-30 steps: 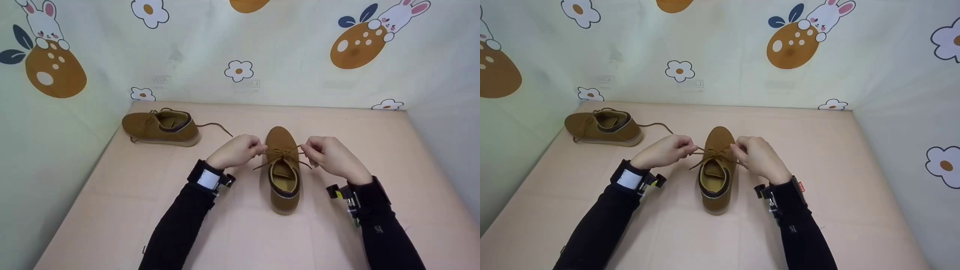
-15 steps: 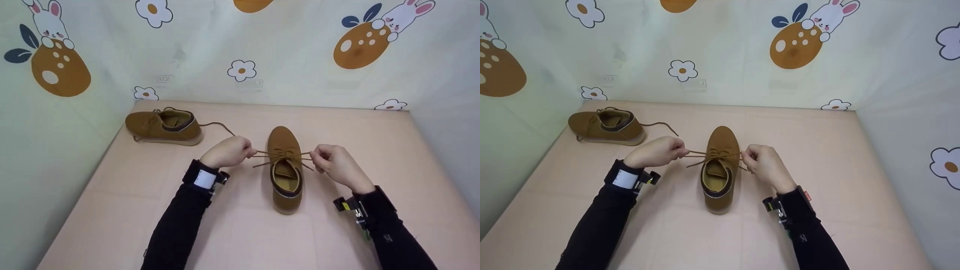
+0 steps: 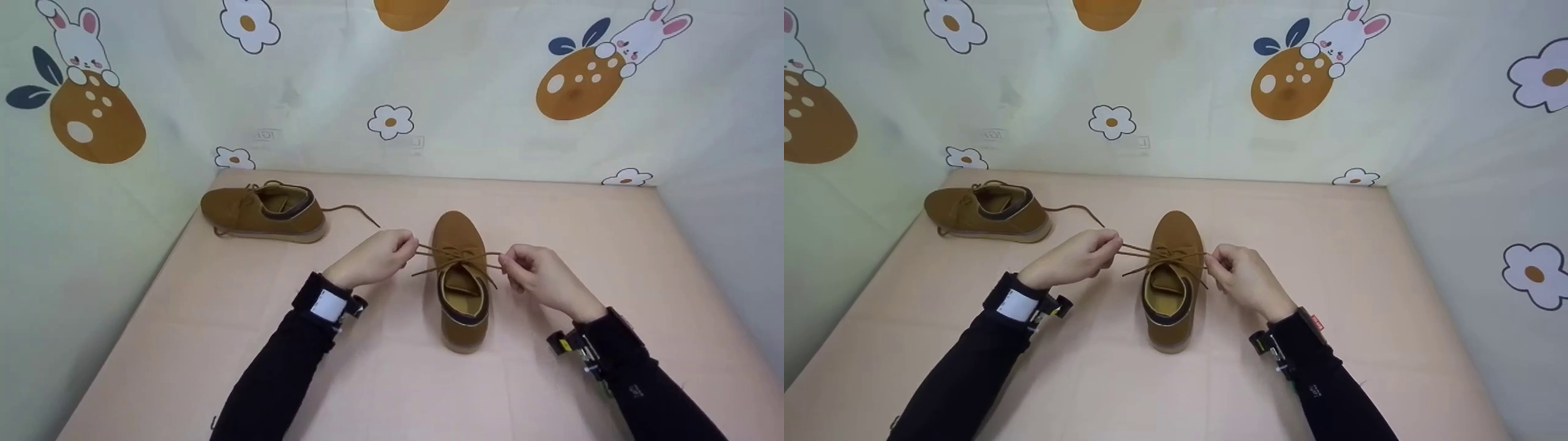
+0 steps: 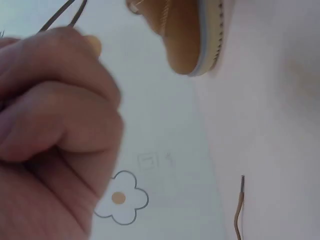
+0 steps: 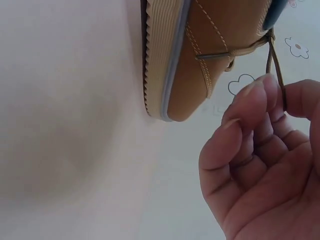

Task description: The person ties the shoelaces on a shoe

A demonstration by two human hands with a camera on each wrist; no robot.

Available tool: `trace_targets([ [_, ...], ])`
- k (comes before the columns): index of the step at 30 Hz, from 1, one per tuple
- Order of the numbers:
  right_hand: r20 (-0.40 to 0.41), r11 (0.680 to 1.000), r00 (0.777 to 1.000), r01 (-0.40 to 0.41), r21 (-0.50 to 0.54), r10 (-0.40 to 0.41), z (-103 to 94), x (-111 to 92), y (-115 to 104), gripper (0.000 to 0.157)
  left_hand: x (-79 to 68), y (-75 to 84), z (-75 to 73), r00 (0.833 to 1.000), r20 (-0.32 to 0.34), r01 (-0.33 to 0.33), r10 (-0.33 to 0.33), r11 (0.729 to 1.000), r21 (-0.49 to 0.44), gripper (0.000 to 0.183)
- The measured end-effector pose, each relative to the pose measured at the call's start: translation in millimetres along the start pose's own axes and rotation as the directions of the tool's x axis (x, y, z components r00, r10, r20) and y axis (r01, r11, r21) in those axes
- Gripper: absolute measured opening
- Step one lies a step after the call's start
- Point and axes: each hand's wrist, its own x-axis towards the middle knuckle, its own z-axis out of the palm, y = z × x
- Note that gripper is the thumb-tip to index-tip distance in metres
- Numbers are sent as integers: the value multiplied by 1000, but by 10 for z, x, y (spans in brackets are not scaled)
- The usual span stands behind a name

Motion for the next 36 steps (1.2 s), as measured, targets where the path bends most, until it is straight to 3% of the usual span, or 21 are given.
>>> trace_targets([
  [3, 19, 999, 999, 32, -26, -32, -53, 25, -26, 27, 3, -42, 23, 998, -39, -48, 50, 997, 54, 32],
  [8, -36, 996, 997, 72, -48, -73, -68, 85, -60, 30, 5, -108, 27, 991, -79, -97, 110, 984, 152, 27],
  [16, -128, 992, 985, 107, -60, -114, -10, 133, -79, 32, -21, -147, 18, 990, -78, -95, 115, 970, 224, 26],
  [36, -127, 994, 990, -57, 90, 68, 143, -33, 114, 30, -105, -163, 75, 991, -49, -110, 121, 977, 185, 24],
])
